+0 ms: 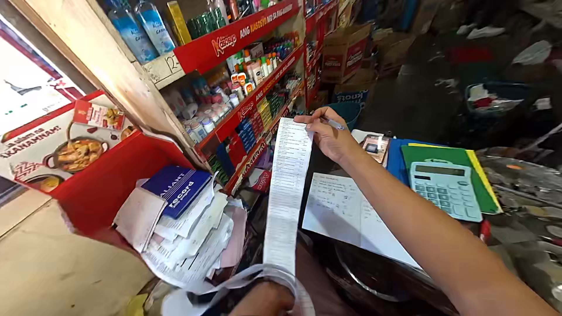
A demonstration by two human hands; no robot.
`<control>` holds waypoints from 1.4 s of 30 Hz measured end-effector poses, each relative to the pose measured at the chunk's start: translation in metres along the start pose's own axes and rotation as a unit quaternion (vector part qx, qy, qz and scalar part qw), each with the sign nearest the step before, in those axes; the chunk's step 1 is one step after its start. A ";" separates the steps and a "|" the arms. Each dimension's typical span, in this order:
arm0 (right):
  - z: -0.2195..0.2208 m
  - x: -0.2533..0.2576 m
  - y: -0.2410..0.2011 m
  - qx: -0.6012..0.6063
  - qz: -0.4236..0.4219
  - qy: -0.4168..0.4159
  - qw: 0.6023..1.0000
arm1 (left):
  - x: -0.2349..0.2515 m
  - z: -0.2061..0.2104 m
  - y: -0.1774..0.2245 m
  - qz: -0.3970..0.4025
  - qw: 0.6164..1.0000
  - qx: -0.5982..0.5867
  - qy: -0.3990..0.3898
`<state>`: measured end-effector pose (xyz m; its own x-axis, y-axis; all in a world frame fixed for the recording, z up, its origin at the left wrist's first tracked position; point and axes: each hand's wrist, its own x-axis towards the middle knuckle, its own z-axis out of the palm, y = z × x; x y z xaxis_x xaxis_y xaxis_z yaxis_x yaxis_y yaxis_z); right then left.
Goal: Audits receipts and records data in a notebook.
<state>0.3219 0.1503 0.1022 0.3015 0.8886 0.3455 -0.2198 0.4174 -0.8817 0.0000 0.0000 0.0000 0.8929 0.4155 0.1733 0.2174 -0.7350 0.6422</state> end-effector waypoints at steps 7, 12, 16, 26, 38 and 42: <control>-0.026 0.004 -0.014 -0.072 -0.040 0.004 0.997 | 0.051 0.076 -0.024 -0.134 0.966 0.088 -0.203; -0.032 0.000 -0.016 -0.080 -0.028 0.001 0.996 | 0.043 0.109 -0.033 -0.092 0.984 0.114 -0.105; -0.034 0.000 -0.010 -0.066 -0.016 0.007 0.998 | 0.034 0.127 -0.044 -0.073 0.987 0.125 -0.075; -0.039 -0.003 -0.006 -0.057 -0.011 0.010 0.998 | 0.035 0.134 -0.030 -0.104 0.977 0.185 -0.001; -0.038 -0.003 -0.017 -0.032 0.005 0.043 0.999 | 0.028 0.127 -0.024 -0.149 0.969 0.123 -0.155; -0.042 0.001 -0.019 -0.030 0.005 0.054 0.998 | 0.025 0.141 -0.033 -0.127 0.972 0.180 -0.087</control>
<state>0.3652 0.1350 0.1052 0.3991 0.8655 0.3029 -0.1685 0.3940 -0.9035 0.0704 -0.0408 -0.1224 0.8391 0.5338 -0.1052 0.5348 -0.7740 0.3389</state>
